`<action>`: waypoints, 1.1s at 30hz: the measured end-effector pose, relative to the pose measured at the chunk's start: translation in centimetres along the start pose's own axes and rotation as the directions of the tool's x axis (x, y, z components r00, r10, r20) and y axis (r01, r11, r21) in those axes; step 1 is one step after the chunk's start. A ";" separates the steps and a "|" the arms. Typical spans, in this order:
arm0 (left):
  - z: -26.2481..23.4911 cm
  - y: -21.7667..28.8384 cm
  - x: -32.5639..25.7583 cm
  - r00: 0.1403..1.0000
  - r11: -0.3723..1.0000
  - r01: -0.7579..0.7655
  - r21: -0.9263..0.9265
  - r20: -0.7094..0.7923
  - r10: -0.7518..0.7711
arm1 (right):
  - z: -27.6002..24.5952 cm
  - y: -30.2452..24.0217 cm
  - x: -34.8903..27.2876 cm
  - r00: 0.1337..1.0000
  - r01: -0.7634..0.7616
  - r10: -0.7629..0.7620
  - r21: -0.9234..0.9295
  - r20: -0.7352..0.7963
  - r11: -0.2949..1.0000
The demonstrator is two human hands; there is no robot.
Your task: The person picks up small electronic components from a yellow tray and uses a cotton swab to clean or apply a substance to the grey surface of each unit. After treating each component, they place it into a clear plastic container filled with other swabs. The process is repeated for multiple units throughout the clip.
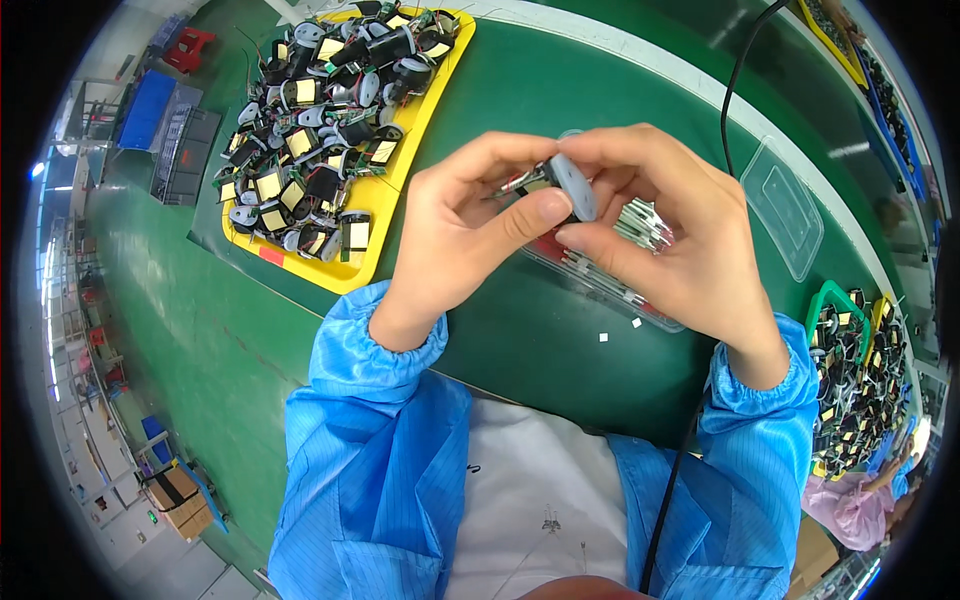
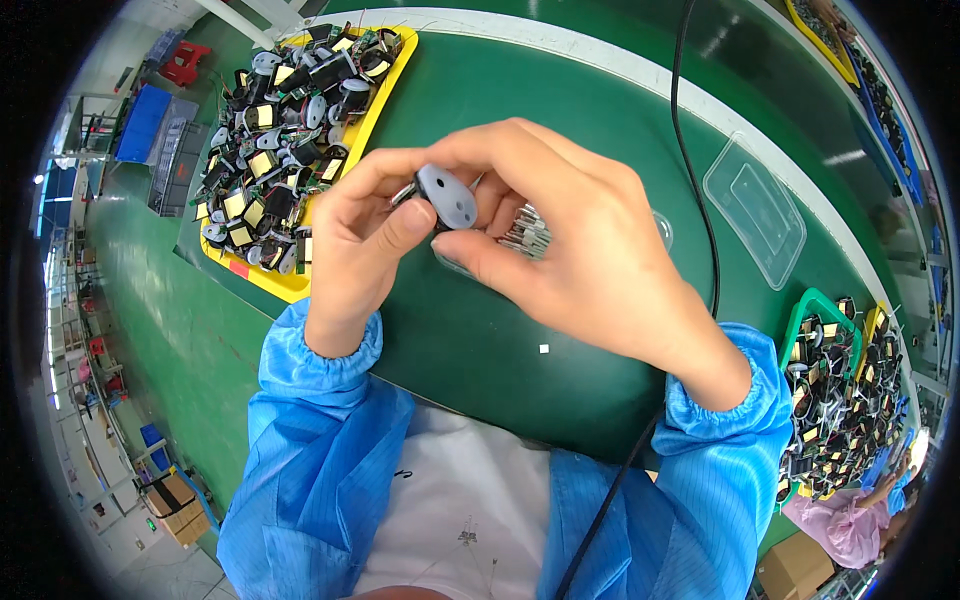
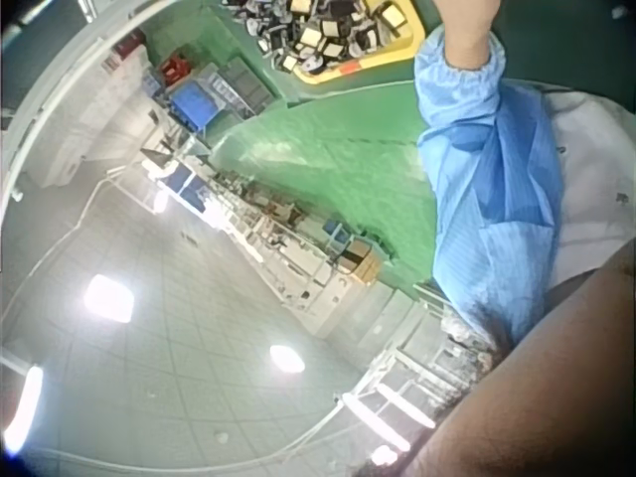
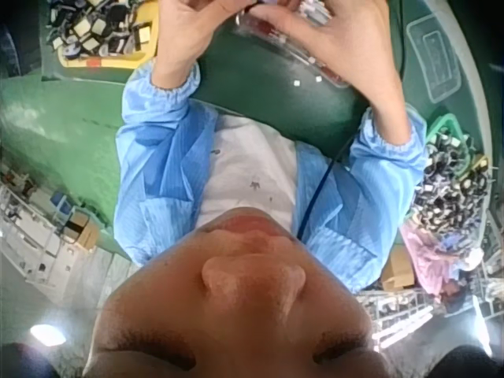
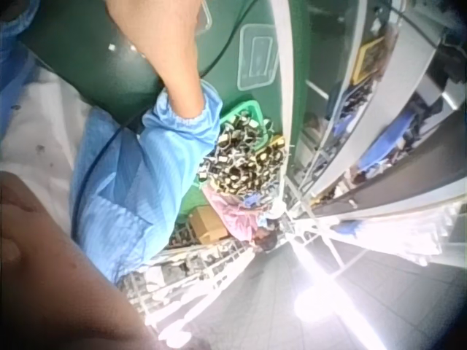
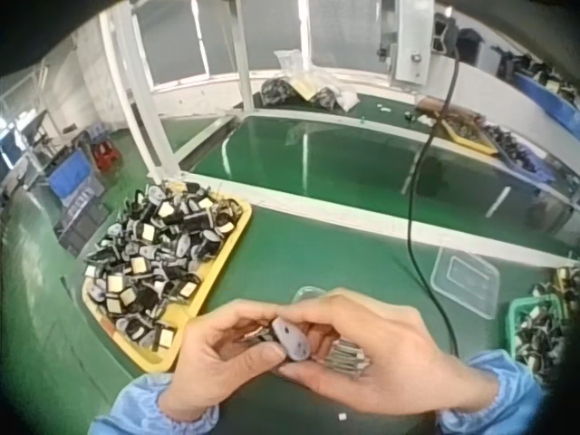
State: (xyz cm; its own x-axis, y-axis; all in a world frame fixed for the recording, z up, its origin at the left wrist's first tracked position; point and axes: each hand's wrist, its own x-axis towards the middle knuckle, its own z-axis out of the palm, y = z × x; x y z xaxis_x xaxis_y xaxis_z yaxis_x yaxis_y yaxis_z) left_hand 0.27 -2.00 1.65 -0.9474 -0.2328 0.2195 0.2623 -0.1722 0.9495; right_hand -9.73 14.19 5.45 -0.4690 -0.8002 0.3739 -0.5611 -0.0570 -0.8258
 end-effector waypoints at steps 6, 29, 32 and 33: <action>-1.0 -0.2 0.2 0.994 0.996 -0.019 -0.085 -0.113 0.010 | -2.0 1.6 0.5 0.968 0.010 0.087 -0.385 0.234 0.923; -1.0 0.0 0.4 0.965 0.984 0.020 -0.177 -0.255 -0.066 | -2.4 1.3 0.5 0.963 -0.214 0.228 -0.109 0.145 0.971; -0.8 0.0 0.4 0.976 0.970 0.048 -0.237 -0.197 -0.097 | -2.7 0.5 0.6 0.954 -0.300 0.294 0.224 0.063 0.927; -0.7 0.0 0.3 0.979 0.964 0.061 -0.259 -0.171 -0.108 | -2.6 0.2 0.7 0.936 -0.340 0.350 0.342 0.032 0.876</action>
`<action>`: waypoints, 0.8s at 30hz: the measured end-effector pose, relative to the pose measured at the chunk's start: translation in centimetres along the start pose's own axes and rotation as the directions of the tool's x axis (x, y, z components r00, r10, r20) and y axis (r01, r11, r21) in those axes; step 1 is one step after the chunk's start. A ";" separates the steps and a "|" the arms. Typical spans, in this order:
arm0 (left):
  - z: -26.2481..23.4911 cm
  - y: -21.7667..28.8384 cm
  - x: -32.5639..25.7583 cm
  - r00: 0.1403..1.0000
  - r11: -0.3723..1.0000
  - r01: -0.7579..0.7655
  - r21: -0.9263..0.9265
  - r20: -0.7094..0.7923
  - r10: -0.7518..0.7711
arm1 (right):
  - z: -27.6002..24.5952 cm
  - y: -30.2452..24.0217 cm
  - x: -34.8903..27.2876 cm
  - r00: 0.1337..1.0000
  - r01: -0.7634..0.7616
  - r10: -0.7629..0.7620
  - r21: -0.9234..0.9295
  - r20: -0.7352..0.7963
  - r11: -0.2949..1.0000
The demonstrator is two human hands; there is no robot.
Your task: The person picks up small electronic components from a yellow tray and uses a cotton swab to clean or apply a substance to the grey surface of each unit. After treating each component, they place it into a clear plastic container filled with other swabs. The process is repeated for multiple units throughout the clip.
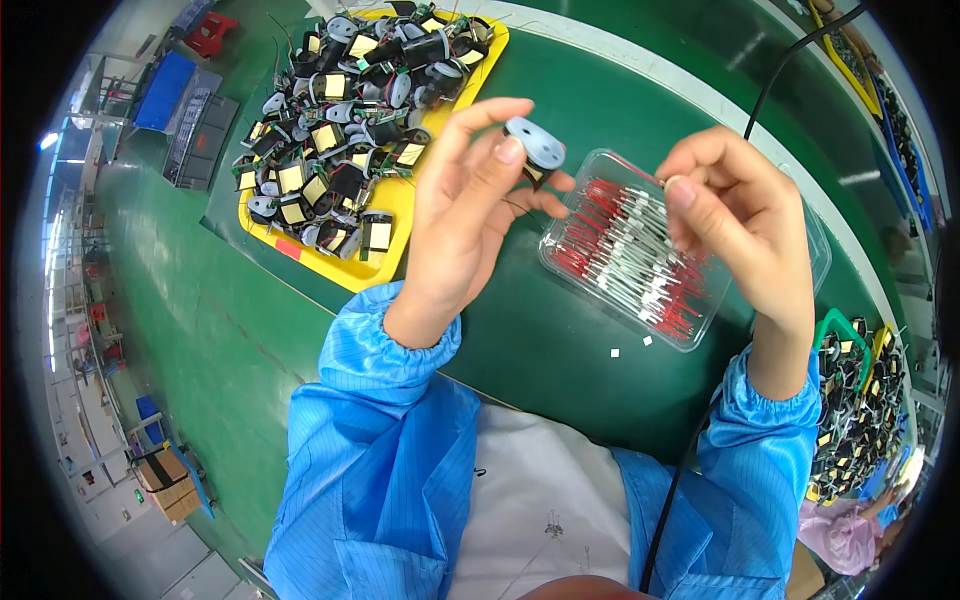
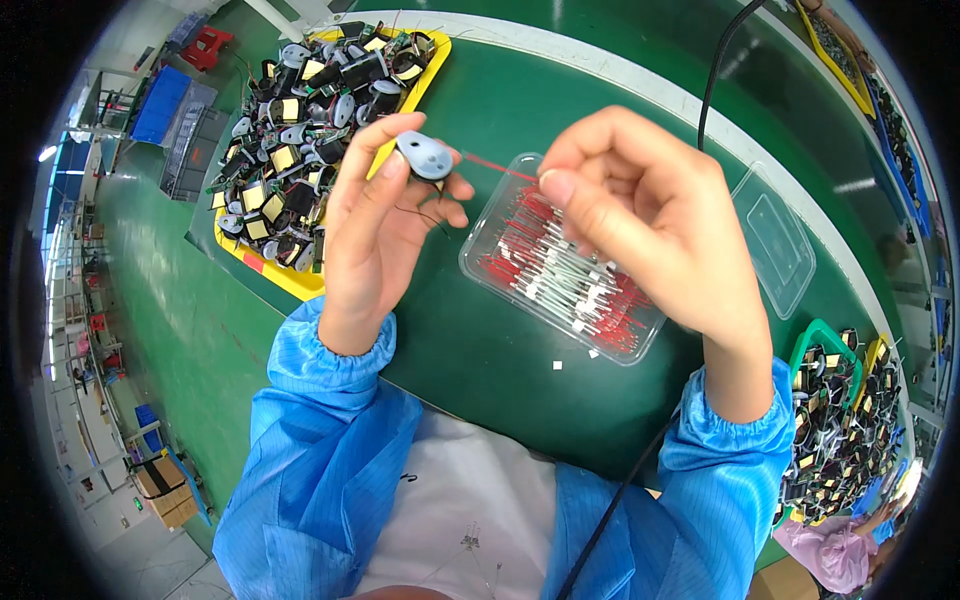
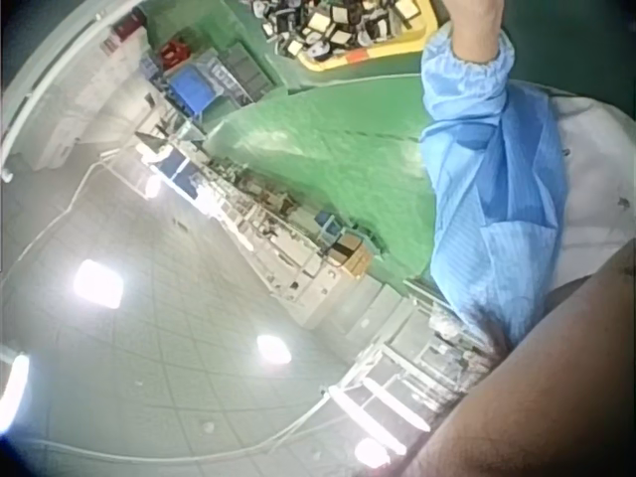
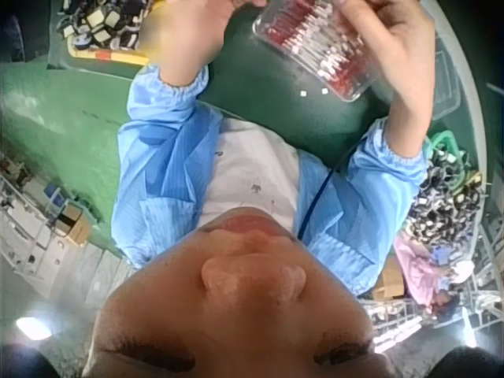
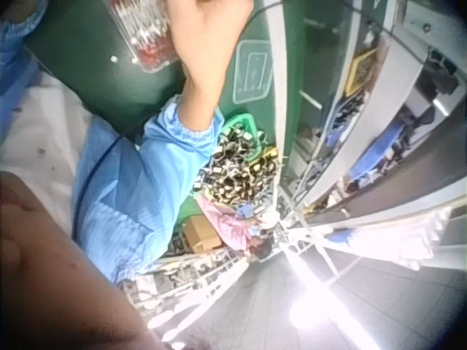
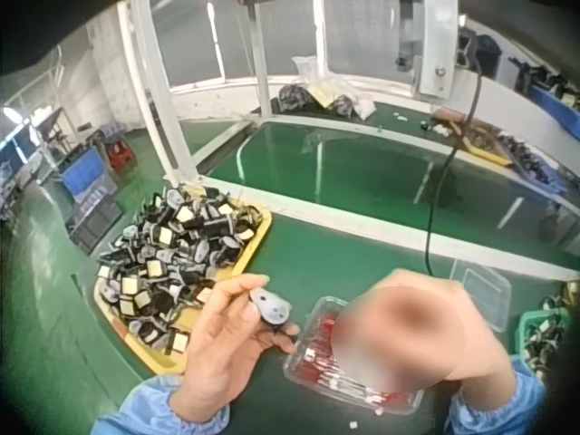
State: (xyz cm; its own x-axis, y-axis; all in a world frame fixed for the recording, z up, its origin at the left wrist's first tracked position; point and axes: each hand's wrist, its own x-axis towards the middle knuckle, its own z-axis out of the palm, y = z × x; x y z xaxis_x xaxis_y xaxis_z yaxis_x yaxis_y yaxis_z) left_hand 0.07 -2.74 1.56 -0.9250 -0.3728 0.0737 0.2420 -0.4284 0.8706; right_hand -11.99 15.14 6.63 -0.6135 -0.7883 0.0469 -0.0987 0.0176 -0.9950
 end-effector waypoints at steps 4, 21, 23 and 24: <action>0.0 -0.2 -0.3 0.995 0.998 0.029 -0.050 0.101 -0.023 | 0.0 -0.2 0.2 0.989 0.017 -0.012 0.034 -0.148 0.999; 0.3 0.3 -0.6 0.977 0.987 -0.048 0.152 0.213 0.015 | -0.2 -0.2 -1.0 0.985 0.170 -0.160 0.221 -0.061 0.960; 0.9 0.2 -0.6 0.983 0.992 -0.048 0.115 0.184 0.026 | -0.3 0.0 -0.9 0.987 0.163 -0.157 0.205 -0.043 0.965; 0.8 0.2 -0.6 0.979 0.998 -0.007 0.058 0.204 -0.005 | -0.2 0.4 -0.8 0.987 0.161 -0.158 0.239 -0.033 0.958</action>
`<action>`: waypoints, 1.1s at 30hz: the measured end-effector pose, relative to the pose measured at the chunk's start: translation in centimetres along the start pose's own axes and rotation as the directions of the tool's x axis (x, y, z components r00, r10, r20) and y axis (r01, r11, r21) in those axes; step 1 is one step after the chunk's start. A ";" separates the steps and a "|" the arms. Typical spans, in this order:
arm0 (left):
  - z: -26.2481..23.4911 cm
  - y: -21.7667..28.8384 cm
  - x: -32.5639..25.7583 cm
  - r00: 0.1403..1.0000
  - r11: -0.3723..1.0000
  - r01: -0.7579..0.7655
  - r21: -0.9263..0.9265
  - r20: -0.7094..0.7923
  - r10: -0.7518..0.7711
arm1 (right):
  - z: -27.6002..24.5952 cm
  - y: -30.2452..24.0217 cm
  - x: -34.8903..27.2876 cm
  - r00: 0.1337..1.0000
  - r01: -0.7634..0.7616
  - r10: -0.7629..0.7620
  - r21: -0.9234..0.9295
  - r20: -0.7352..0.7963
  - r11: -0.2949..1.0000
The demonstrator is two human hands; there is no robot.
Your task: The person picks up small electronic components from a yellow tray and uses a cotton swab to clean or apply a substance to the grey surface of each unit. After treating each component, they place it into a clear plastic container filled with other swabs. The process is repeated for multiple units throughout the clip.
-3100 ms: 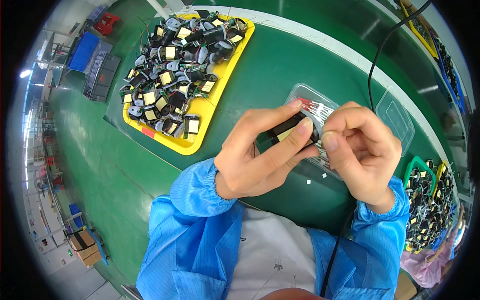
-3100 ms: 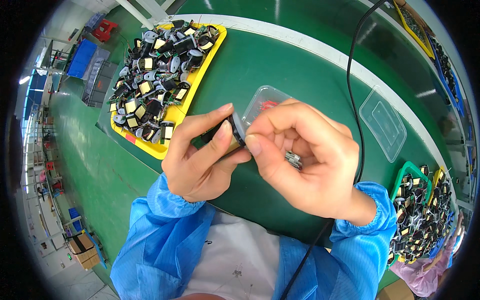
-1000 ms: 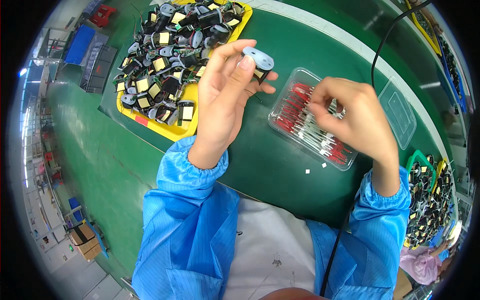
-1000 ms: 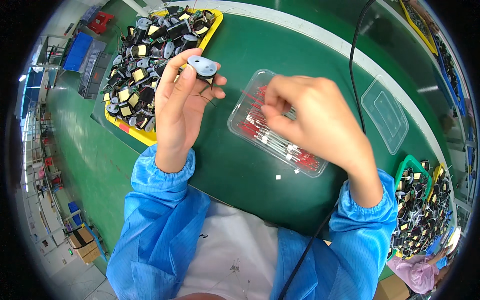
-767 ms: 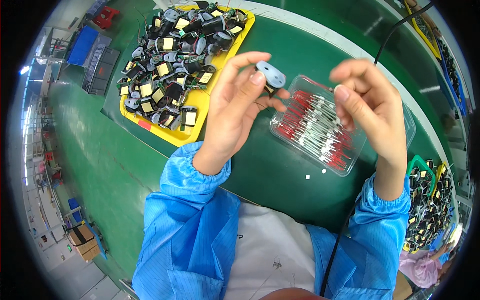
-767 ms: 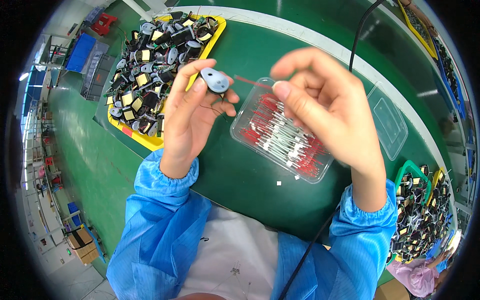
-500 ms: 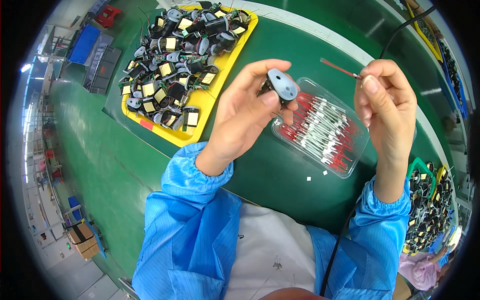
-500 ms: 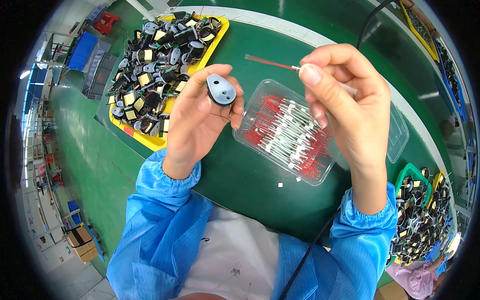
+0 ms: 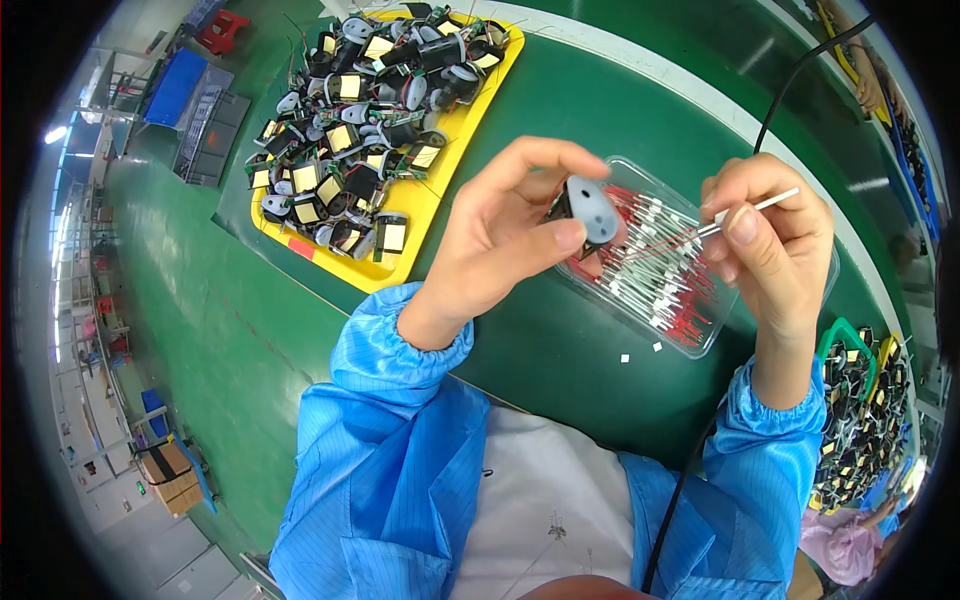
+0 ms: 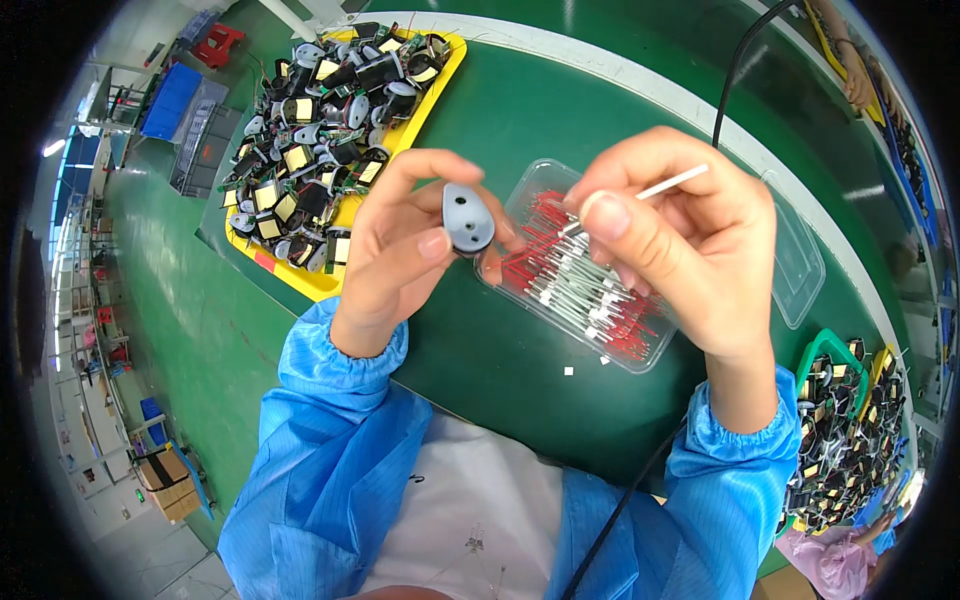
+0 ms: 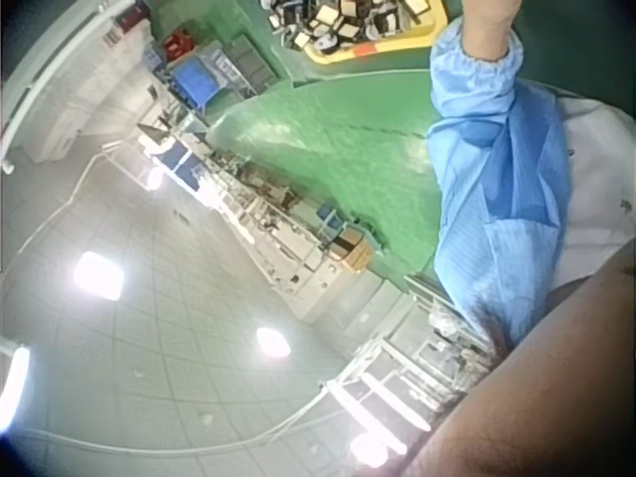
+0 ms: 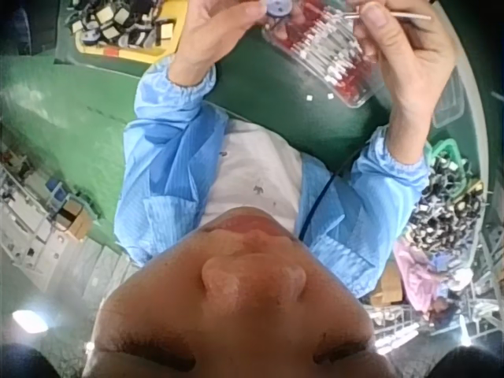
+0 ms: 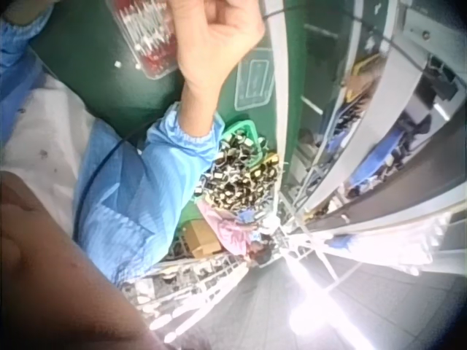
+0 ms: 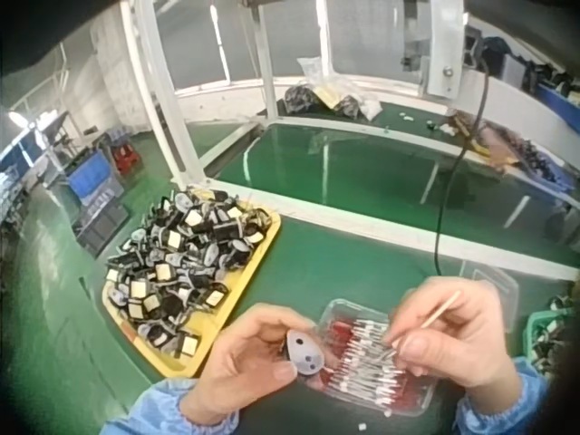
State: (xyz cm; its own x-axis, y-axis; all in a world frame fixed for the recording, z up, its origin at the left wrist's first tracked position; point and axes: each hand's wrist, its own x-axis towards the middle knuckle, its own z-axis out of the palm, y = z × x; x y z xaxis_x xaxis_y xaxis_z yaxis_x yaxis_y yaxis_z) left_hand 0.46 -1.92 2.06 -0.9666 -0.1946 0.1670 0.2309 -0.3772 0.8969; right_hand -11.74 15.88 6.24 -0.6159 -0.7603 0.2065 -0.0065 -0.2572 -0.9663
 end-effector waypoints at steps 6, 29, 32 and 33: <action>-0.4 0.6 -0.3 0.967 0.991 0.134 0.004 0.217 -0.132 | 0.2 0.6 -0.2 0.985 -0.023 0.011 0.067 0.171 0.997; 0.9 1.8 -0.4 0.977 0.947 -0.044 0.320 0.211 -0.025 | 0.9 0.1 -0.1 0.960 -0.047 0.043 0.009 0.276 0.999; 1.2 1.3 -0.3 0.974 0.944 -0.090 0.318 0.227 0.017 | 1.0 0.3 -0.1 0.952 -0.036 0.029 0.017 0.304 0.999; 1.3 1.1 -0.3 0.970 0.936 -0.118 0.331 0.241 0.037 | 1.0 0.4 -0.1 0.947 -0.024 0.019 0.011 0.320 1.000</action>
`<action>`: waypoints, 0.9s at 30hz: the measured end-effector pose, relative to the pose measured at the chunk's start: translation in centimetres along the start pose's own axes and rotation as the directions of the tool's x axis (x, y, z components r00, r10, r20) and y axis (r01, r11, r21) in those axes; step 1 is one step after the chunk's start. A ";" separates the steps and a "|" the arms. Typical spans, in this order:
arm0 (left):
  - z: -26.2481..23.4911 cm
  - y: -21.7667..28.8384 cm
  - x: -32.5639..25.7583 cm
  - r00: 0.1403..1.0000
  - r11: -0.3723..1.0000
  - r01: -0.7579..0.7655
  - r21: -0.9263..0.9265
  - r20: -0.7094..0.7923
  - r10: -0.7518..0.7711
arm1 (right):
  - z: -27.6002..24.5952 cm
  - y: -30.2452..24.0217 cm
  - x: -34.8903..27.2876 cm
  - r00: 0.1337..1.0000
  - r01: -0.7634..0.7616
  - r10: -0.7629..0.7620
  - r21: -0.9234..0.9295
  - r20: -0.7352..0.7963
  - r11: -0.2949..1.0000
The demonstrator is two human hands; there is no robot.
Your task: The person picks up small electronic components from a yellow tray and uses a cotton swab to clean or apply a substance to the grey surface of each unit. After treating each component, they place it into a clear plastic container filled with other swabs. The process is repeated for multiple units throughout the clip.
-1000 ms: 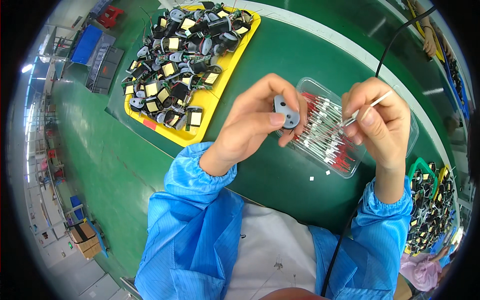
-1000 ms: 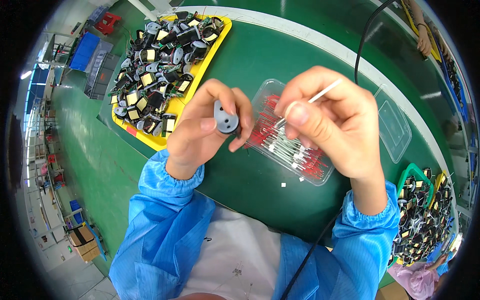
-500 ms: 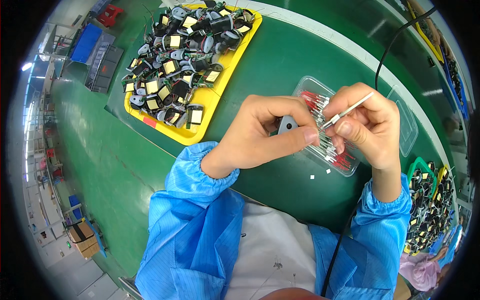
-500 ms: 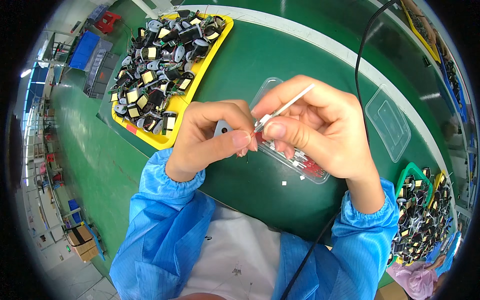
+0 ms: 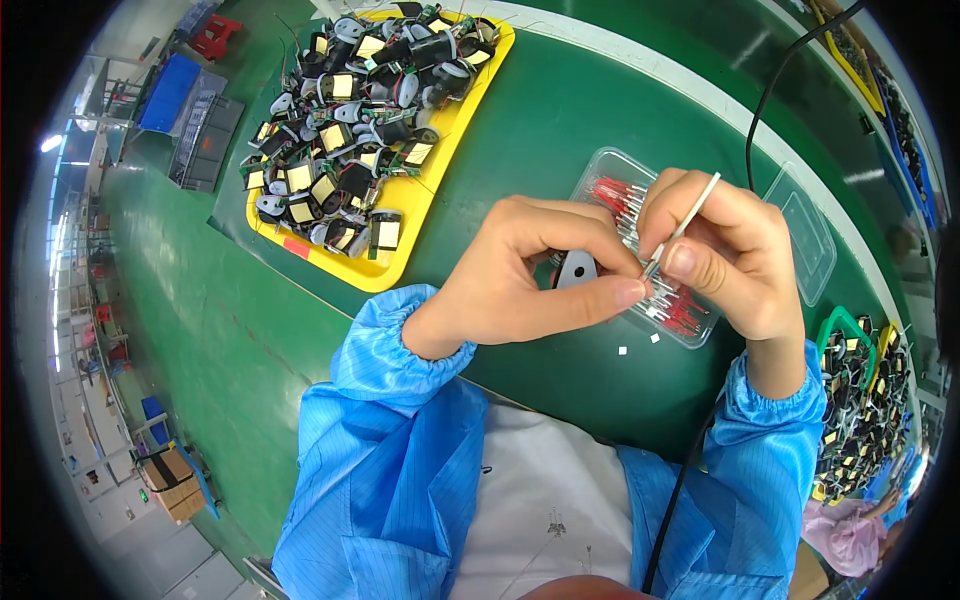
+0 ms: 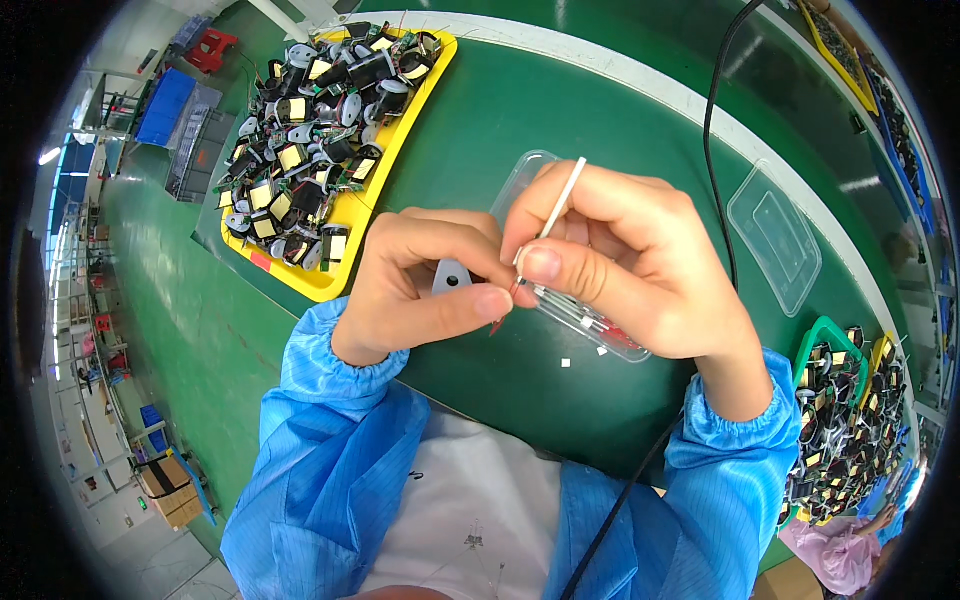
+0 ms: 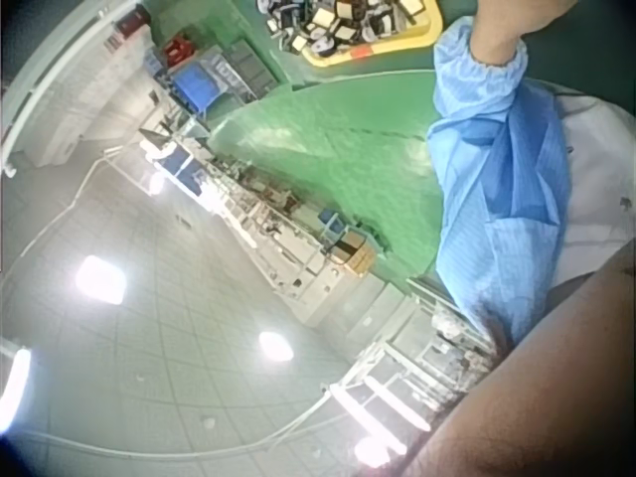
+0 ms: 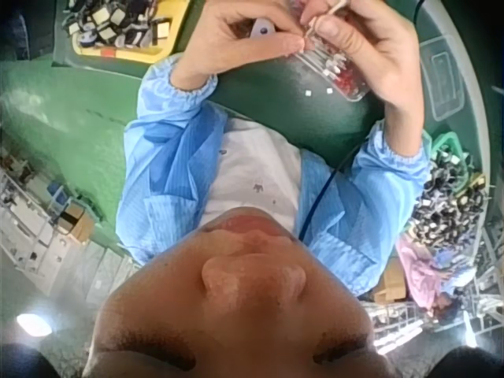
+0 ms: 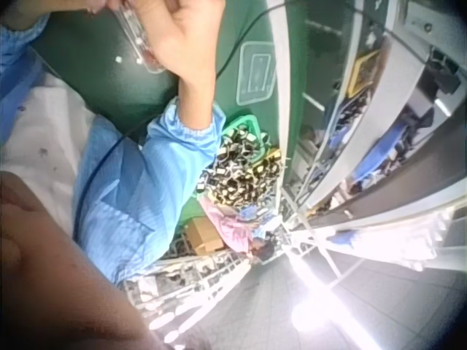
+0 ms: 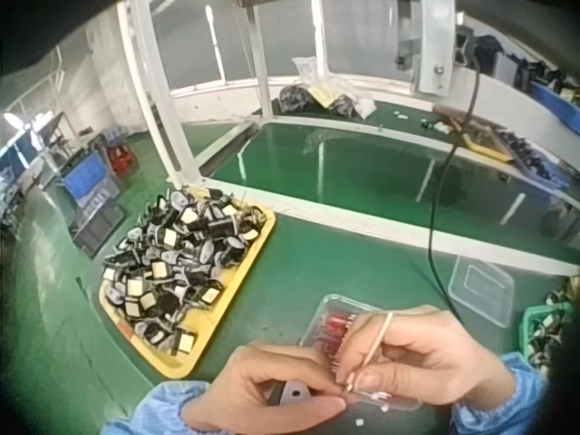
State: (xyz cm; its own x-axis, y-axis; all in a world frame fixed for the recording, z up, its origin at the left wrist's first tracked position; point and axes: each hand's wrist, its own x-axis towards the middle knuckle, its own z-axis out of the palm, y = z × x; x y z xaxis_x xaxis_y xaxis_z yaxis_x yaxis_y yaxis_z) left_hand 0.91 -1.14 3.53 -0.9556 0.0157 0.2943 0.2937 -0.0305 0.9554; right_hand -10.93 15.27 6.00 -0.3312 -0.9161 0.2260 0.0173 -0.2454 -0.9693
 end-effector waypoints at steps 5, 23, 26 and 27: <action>-0.5 0.3 0.0 0.996 0.995 0.064 -0.082 0.065 -0.059 | -0.4 0.1 0.0 0.996 0.085 -0.086 -0.052 -0.018 0.995; 0.0 1.4 0.0 0.960 0.923 0.280 -0.263 0.084 -0.267 | -0.2 0.8 -0.1 0.990 0.141 -0.141 0.018 0.017 0.990; 0.1 0.4 -0.2 0.974 0.909 0.227 -0.349 0.096 -0.206 | -0.1 0.9 0.0 0.956 0.282 -0.289 -0.102 -0.060 0.954; 0.1 0.1 -0.3 0.974 0.888 0.227 -0.399 0.108 -0.201 | -0.4 1.0 0.0 0.932 0.326 -0.346 -0.161 -0.109 0.931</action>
State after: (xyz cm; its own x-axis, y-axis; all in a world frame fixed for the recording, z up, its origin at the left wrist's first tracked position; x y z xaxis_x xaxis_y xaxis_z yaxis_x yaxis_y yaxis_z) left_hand 1.20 -1.06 3.53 -0.9868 0.1294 0.0974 0.0341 -0.4221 0.9059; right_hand -11.25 15.15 4.97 -0.4180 -0.7343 0.5349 -0.2436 -0.4767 -0.8446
